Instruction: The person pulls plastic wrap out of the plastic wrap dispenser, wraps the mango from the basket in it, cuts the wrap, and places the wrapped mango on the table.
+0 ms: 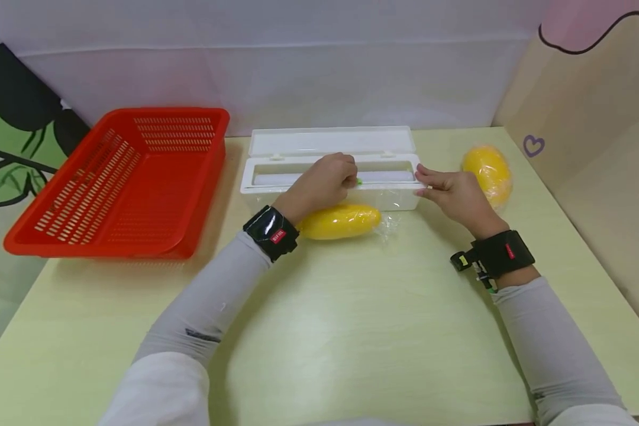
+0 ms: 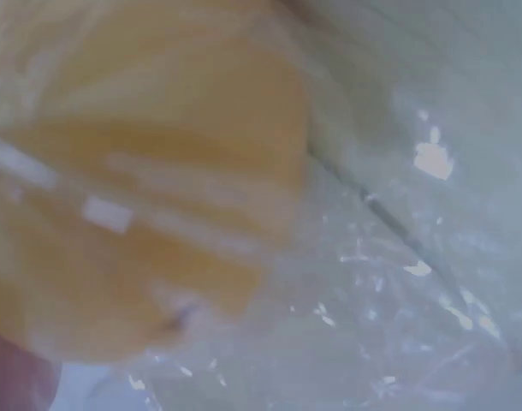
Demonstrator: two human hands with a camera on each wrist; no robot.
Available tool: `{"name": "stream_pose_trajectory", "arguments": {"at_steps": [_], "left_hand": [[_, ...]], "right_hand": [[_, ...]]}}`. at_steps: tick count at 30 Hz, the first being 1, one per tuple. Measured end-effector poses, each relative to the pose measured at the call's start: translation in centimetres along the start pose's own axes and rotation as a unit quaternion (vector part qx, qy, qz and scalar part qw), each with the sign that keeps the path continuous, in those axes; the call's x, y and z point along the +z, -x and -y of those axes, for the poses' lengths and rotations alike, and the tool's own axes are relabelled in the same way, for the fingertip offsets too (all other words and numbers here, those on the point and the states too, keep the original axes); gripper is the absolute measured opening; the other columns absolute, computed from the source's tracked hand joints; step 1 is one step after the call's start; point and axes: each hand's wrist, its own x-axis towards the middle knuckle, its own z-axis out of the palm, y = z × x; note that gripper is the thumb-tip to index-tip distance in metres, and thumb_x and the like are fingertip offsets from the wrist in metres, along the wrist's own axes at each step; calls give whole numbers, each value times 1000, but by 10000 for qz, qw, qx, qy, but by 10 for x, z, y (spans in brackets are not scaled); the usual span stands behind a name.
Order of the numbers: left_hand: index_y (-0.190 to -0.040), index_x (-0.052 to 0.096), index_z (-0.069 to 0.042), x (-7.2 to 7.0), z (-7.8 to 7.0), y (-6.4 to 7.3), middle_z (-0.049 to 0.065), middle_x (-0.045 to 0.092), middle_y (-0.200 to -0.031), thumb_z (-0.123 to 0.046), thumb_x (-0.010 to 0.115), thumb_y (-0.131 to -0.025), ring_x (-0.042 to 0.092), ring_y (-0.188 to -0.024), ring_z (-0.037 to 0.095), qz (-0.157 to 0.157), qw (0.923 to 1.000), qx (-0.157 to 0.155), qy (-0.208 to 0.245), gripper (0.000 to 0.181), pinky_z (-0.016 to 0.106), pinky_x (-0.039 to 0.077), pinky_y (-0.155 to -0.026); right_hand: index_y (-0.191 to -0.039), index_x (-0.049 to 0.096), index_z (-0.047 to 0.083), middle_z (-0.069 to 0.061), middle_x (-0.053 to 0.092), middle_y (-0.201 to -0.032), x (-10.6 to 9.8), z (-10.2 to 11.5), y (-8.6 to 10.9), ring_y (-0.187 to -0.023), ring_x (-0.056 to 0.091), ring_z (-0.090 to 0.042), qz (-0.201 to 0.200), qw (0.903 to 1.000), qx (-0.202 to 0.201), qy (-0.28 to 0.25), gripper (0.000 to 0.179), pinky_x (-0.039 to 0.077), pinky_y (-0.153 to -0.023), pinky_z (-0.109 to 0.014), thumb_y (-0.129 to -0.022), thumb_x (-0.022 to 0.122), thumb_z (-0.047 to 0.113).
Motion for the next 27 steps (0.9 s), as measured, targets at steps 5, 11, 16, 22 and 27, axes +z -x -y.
{"name": "stream_pose_trajectory", "arguments": {"at_steps": [5, 11, 16, 22, 27], "left_hand": [[-77, 64, -4, -1, 4, 4, 5, 56, -81, 6, 57, -91, 49, -81, 22, -9, 10000, -92, 8, 19, 29, 42, -77], [-79, 65, -3, -2, 11, 9, 5, 56, -81, 3, 59, -93, 49, -80, 22, -78, 9998, -157, 31, 17, 30, 42, -77], [-80, 65, -4, -3, 16, 13, 5, 56, -82, 3, 59, -93, 48, -82, 21, -76, 9997, -219, 82, 16, 30, 42, -77], [-79, 63, -3, -7, 18, 20, 6, 55, -81, 4, 59, -92, 48, -82, 23, -156, 9996, -219, 88, 15, 32, 41, -78], [-82, 63, -2, -10, 20, 25, 7, 56, -81, 4, 59, -92, 49, -83, 24, -219, 9997, -121, 28, 13, 32, 42, -79]], "right_hand": [[-128, 64, 6, -6, 58, -137, 1, -1, -1, -128, 55, -25, 30, 9999, 76, -120, 42, 49, -74, -7, -89, 75, 17], [-127, 65, 6, -5, 59, -136, 3, -2, -3, -128, 55, -24, 19, 9999, 54, -146, 41, 48, -76, -6, -89, 75, 17], [-127, 65, 6, -6, 58, -137, 3, -3, -4, -127, 56, -25, 37, 9998, 30, -215, 42, 49, -78, -7, -89, 76, 18], [-127, 65, 4, -7, 59, -136, 2, -3, -4, -125, 57, -25, -6, 9997, -65, -215, 42, 48, -78, -7, -88, 76, 17], [-127, 65, 6, -6, 59, -136, 3, -2, -5, -125, 57, -25, 1, 9999, -23, -153, 43, 48, -76, -6, -88, 76, 19]]}}
